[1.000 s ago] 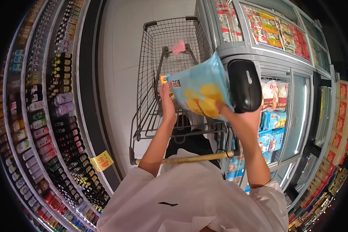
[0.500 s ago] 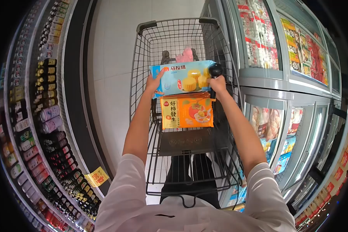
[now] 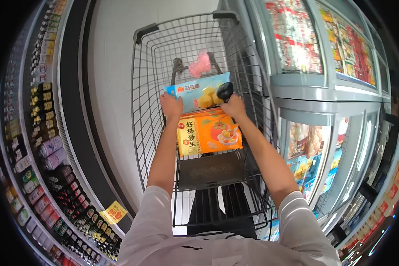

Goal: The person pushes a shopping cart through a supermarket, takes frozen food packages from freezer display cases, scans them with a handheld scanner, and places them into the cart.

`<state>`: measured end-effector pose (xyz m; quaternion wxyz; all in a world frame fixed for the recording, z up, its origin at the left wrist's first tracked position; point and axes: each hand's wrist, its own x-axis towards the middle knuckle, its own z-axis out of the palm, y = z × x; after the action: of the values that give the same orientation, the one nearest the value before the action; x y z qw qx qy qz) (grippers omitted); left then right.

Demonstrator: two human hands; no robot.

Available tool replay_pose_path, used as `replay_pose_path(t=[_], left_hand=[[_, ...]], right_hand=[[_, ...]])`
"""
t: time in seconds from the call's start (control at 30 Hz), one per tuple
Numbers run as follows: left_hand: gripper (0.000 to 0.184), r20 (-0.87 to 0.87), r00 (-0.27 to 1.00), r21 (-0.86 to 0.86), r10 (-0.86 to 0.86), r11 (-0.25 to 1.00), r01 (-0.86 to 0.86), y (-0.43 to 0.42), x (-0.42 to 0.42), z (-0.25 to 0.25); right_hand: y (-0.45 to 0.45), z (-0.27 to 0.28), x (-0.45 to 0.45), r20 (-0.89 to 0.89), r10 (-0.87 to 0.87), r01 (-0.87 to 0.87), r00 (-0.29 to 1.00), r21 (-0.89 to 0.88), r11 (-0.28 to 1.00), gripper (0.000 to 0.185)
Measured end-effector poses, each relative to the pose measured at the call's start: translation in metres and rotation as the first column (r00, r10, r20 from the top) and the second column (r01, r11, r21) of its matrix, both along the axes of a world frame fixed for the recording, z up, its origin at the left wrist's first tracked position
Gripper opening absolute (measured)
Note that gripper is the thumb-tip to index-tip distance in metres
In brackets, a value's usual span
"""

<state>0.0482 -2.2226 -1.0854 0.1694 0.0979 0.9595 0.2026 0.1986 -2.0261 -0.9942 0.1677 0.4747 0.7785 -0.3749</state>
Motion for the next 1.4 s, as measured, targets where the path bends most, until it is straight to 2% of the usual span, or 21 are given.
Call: replay_pose_path(t=[0.2,0.27,0.37,0.43,0.5,0.53,0.57,0.6,0.63,0.67,0.7,0.77,0.8,0.87,0.93,0.97,1.07,1.13,1.2,1.33,1.4], left_hand=[[0.044,-0.056,0.981,0.254,-0.184,0.948,0.192,-0.046,0.049,0.079],[0.031,0.186,0.966,0.355,-0.178,0.929,0.103,-0.055,0.072,0.129],[0.019,0.294,0.905,0.564,-0.307,0.820,0.095,-0.052,0.112,0.204],[0.013,0.427,0.839,0.693,-0.336,0.718,-0.065,-0.036,0.152,0.264],[0.014,0.444,0.816,0.675,-0.370,0.737,-0.033,-0.003,0.191,0.325],[0.016,0.483,0.795,0.641,-0.367,0.767,-0.036,0.012,0.215,0.353],[0.015,0.434,0.818,0.651,-0.377,0.759,0.003,0.031,0.242,0.376],[0.015,0.418,0.817,0.661,-0.398,0.750,0.028,0.053,0.270,0.401],[0.014,0.405,0.781,0.722,-0.475,0.691,0.045,0.075,0.300,0.426],[0.014,0.391,0.739,0.776,-0.549,0.629,0.056,0.097,0.330,0.442],[0.013,0.364,0.691,0.815,-0.625,0.573,0.088,0.119,0.360,0.450],[0.013,0.305,0.580,0.848,-0.756,0.493,0.197,0.160,0.423,0.465],[0.013,0.275,0.515,0.843,-0.812,0.461,0.276,0.180,0.455,0.471],[0.016,0.279,0.346,0.836,-0.896,0.404,0.371,0.216,0.516,0.461],[0.022,0.238,0.137,0.690,-0.962,0.266,0.673,0.250,0.566,0.430],[0.025,0.211,0.060,0.614,-0.976,0.180,0.768,0.264,0.587,0.409],[0.032,0.087,-0.238,0.411,-0.967,-0.183,0.893,0.302,0.625,0.298],[0.036,0.633,0.001,0.356,-0.774,0.293,0.887,0.321,0.647,0.264],[0.038,0.725,0.059,0.316,-0.687,0.406,0.858,0.338,0.651,0.219],[0.047,0.761,0.254,0.268,-0.598,0.645,0.716,0.364,0.676,0.181],[0.055,0.770,0.258,0.309,-0.584,0.694,0.650,0.371,0.698,0.163]], right_hand=[[-0.026,0.220,0.062,-0.228,-0.071,0.020,0.971,-0.216,0.976,0.040],[-0.032,0.302,0.103,-0.457,-0.080,-0.009,0.886,-0.189,0.982,0.044],[-0.034,0.430,0.183,-0.750,-0.196,-0.011,0.632,-0.261,0.965,0.042],[-0.031,0.504,0.255,-0.735,-0.156,0.013,0.659,-0.196,0.980,0.044],[-0.034,0.560,0.338,-0.811,-0.080,0.175,0.579,0.028,0.984,0.060],[-0.035,0.576,0.385,-0.846,-0.131,0.167,0.517,-0.050,0.985,0.068],[-0.052,0.574,0.447,-0.709,-0.166,0.258,0.685,0.023,0.966,0.073],[-0.080,0.565,0.501,-0.824,-0.422,0.485,0.378,-0.211,0.849,0.065],[-0.078,0.600,0.519,-0.844,-0.469,0.593,0.259,-0.245,0.767,0.056],[-0.066,0.631,0.549,-0.893,-0.316,0.657,0.320,-0.031,0.753,0.045],[-0.057,0.656,0.582,-0.919,-0.322,0.668,0.226,-0.094,0.738,0.044],[-0.047,0.677,0.654,-0.945,-0.104,0.716,0.309,0.159,0.679,0.033],[-0.044,0.684,0.671,-0.930,-0.191,0.805,0.314,0.154,0.573,0.034],[-0.029,0.673,0.702,-0.718,-0.593,0.888,0.364,0.076,0.453,0.039],[-0.003,0.609,0.716,-0.693,-0.210,0.664,0.690,0.491,0.564,0.036],[0.025,0.597,0.707,-0.580,-0.256,0.467,0.773,0.249,0.849,0.034],[0.059,0.420,0.695,-0.176,-0.247,0.260,0.953,0.051,0.964,0.028],[0.073,0.323,0.687,-0.016,-0.364,0.364,0.931,0.089,0.927,0.028],[0.097,0.257,0.692,0.015,-0.442,0.440,0.897,0.073,0.895,0.027],[0.165,0.166,0.718,-0.203,-0.677,0.656,0.707,0.546,0.521,0.028],[0.214,0.125,0.739,-0.347,-0.797,0.848,0.495,0.392,0.356,0.034]])
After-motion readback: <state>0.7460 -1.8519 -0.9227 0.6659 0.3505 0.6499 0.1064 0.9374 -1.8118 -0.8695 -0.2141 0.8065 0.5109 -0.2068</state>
